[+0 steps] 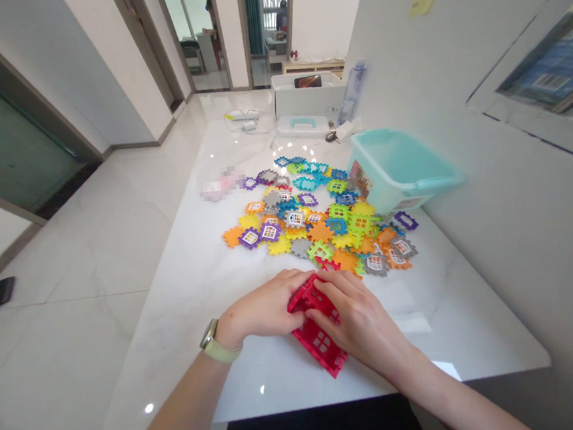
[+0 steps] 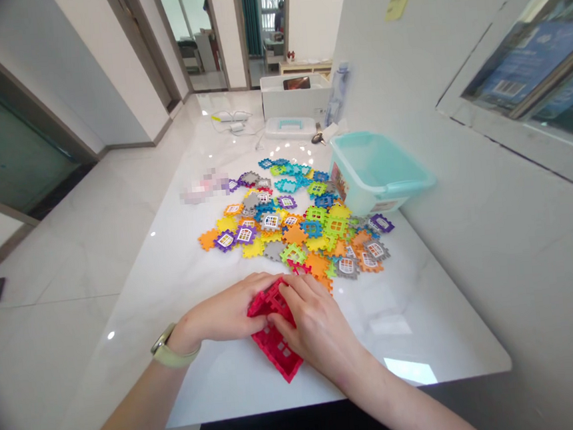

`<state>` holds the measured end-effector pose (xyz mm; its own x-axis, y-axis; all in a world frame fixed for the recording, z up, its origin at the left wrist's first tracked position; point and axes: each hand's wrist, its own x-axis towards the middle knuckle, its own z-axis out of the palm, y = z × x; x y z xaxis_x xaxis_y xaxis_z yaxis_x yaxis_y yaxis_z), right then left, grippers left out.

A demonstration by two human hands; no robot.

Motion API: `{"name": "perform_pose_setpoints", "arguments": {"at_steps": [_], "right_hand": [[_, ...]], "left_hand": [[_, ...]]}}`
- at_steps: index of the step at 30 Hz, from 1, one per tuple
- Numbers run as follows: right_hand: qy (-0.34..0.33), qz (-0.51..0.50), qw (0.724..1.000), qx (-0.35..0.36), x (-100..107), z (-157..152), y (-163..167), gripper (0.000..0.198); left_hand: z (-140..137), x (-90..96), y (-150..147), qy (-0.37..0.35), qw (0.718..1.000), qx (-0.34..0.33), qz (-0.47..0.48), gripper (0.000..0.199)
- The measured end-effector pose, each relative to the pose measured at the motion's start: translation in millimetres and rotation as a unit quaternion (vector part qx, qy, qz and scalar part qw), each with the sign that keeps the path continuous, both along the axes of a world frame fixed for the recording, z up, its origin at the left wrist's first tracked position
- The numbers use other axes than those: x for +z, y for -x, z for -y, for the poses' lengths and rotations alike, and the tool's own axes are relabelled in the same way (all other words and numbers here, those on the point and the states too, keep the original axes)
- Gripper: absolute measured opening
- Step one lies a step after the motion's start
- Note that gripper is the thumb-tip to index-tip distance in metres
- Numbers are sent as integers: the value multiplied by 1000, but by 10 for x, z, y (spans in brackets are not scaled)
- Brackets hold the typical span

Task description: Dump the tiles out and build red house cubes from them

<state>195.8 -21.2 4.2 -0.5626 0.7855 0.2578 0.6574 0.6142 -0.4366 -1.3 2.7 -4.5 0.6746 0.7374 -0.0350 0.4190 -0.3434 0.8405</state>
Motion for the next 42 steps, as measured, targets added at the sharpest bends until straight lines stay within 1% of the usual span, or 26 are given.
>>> {"name": "perform_pose_setpoints", "arguments": {"at_steps": [7,12,14,16,18,19,20,22,24,26,27,30,33,37,42], "right_hand": [[9,13,1000,11,42,-20,28,16],[7,0,1000,6,-15,-29,-7,22],[28,-20,999,16,-32,-68,-17,25],[77,-45,995,43,-24,-138,-16,30],[132,-67,986,80,12,-226,-9,40],[149,-73,982,94,38,-272,-8,46],[155,-72,980,103,68,-314,-11,52],[147,-49,982,104,133,-381,-30,61],[137,-13,987,88,192,-415,-58,63],[139,18,987,79,228,-420,-80,55],[140,26,987,80,236,-415,-84,50],[141,31,986,87,216,-394,-70,36],[143,11,986,85,170,-389,-42,33],[152,6,984,88,144,-415,-35,33],[136,9,983,126,139,-453,-1,32]], "left_hand": [[5,-8,-4,3,1000,-4,4,47],[-4,-6,8,11,1000,-10,13,57],[-21,-23,64,26,999,-15,14,68],[-49,-42,152,58,998,-12,6,89],[-86,-47,251,112,993,-13,19,109],[-105,-41,295,148,988,-17,41,112],[-122,-31,329,181,981,-20,68,109],[-150,-11,361,220,968,-8,118,93],[-172,-12,348,226,963,40,139,72],[-194,-51,309,216,963,92,135,55],[-205,-81,289,208,964,105,130,48],[-239,-172,257,175,973,103,112,32],[-255,-197,272,164,976,102,104,25],[-254,-143,307,154,977,106,102,21],[-266,-126,350,140,980,108,92,14]]}}
